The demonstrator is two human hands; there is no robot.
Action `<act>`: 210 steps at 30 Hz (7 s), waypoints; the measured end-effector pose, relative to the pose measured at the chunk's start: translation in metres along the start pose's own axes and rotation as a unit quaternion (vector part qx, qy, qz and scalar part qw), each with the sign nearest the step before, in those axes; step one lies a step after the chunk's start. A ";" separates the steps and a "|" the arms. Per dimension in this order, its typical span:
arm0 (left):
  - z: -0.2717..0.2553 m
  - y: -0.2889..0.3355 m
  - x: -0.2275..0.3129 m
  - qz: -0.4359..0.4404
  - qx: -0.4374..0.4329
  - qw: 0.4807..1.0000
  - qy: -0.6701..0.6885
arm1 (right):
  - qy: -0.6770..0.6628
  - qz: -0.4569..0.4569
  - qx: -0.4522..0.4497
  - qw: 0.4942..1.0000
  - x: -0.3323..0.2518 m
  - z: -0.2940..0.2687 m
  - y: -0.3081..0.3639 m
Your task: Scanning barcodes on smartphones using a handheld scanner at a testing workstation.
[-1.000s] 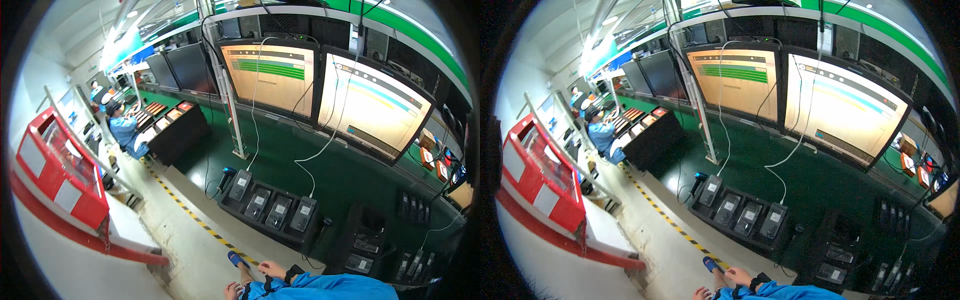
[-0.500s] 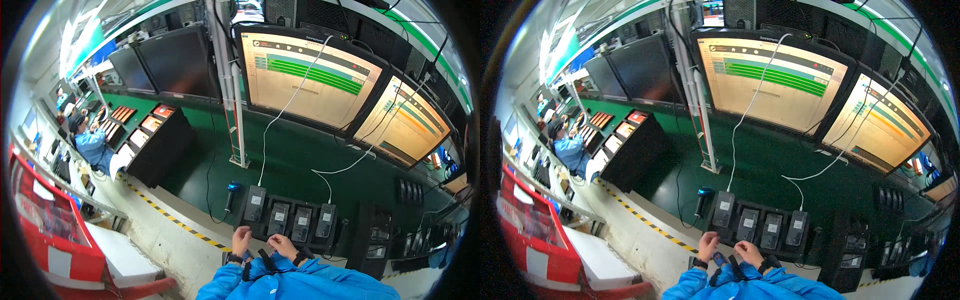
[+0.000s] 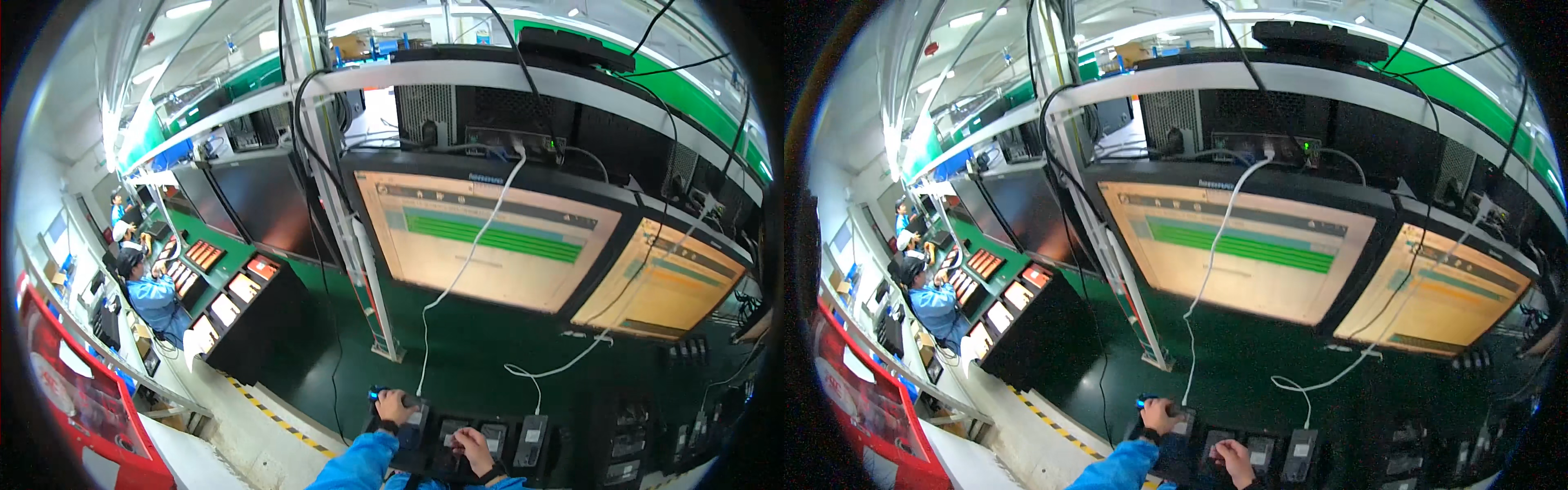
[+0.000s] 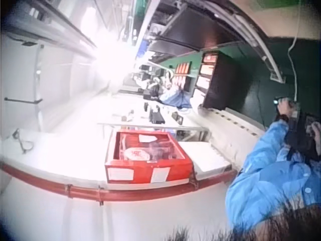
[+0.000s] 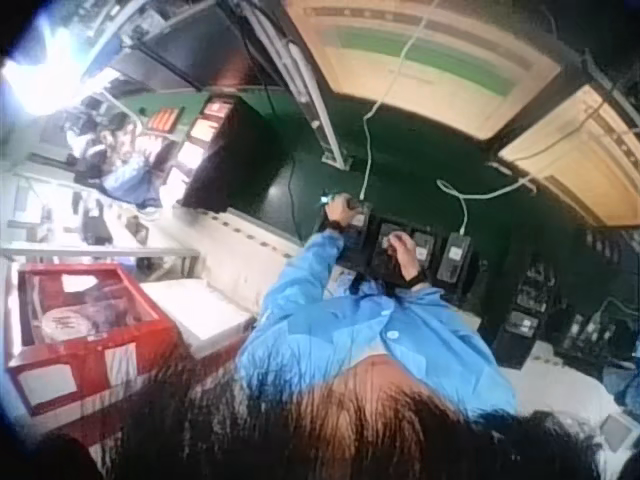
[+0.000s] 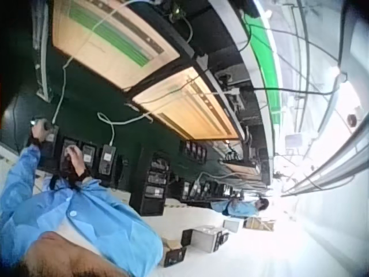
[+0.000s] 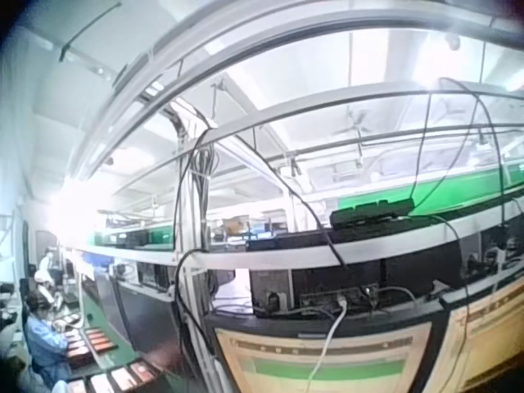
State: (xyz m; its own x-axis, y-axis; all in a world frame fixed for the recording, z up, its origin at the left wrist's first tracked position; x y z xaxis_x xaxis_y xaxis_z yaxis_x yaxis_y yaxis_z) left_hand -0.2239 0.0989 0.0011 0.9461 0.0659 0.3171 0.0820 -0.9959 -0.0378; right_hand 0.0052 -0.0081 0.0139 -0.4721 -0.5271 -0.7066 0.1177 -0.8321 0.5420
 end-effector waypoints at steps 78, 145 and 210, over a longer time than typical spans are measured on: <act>0.026 0.163 0.028 -0.050 -0.248 0.919 0.303 | 0.186 -0.083 0.032 0.979 0.055 -0.047 -0.038; 0.009 0.079 0.085 0.043 0.024 0.920 0.388 | 0.559 -0.385 0.430 0.595 -0.093 -0.152 -0.002; 0.066 0.163 0.077 0.112 -0.290 0.853 0.419 | -0.096 -0.010 0.102 0.990 -0.005 -0.098 0.097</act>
State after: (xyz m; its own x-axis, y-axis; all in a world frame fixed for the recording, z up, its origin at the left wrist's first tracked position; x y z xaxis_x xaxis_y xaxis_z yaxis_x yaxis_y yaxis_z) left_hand -0.1168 -0.0539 -0.0433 0.3415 0.0453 0.9388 -0.4697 -0.8569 0.2122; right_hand 0.1051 -0.1033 0.0253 -0.6317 -0.4522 -0.6297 -0.0624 -0.7799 0.6227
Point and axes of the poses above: each hand's wrist, its own y-axis away from the middle knuckle, its own z-axis out of the palm, x = y × z, the point moved 2 cm from there along -y, towards the middle knuckle, and after that the axes turned 9 degrees about -y, right-handed, at the moved point
